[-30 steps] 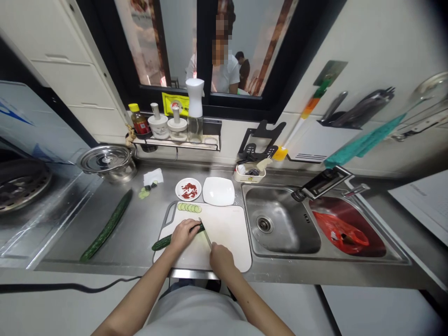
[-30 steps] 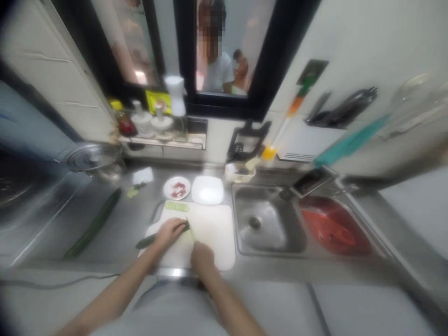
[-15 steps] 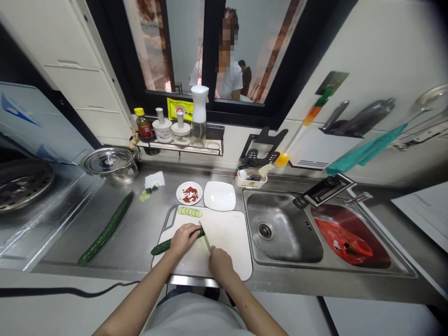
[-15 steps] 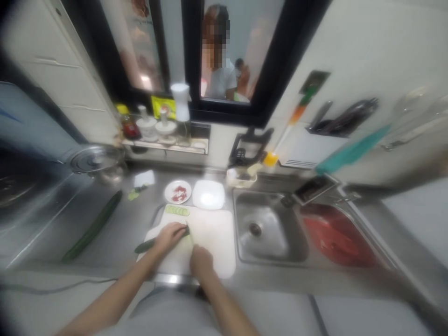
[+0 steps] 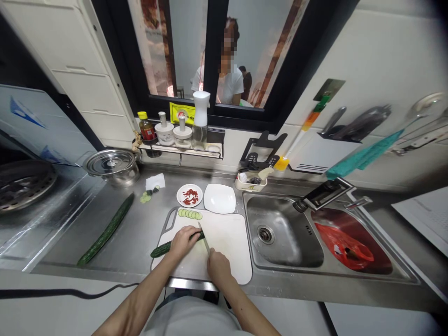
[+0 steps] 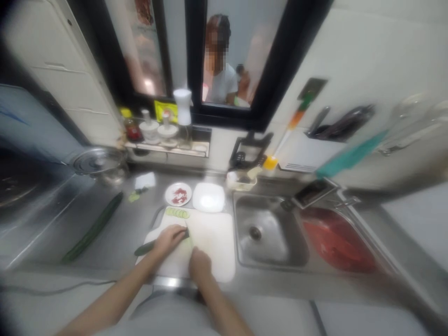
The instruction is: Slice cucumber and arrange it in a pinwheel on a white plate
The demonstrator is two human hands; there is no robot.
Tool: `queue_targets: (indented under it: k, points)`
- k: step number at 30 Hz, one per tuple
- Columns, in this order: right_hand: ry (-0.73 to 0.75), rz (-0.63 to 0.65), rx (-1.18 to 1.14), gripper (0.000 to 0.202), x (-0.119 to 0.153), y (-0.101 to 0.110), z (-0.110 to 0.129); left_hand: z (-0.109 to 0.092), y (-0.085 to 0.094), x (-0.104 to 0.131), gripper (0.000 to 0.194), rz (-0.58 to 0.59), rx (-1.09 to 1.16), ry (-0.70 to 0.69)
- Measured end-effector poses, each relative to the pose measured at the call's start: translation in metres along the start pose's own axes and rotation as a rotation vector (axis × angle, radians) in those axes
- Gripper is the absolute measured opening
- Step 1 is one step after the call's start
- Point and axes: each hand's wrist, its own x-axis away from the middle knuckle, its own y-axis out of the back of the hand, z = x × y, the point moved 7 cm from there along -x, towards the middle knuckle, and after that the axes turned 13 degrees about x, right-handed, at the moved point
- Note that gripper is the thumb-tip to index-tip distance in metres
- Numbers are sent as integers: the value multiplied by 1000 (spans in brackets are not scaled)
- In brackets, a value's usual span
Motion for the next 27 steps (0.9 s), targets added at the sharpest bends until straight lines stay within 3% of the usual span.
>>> queue_targets:
  k: [18,27]
  points:
    - [-22,-13,-8,35,0,4,1,1,-3,3,26,-12,-12,-13]
    - [-17,-3,-1,36,15,-12,-7,5,-5,3,27,16,-9,25]
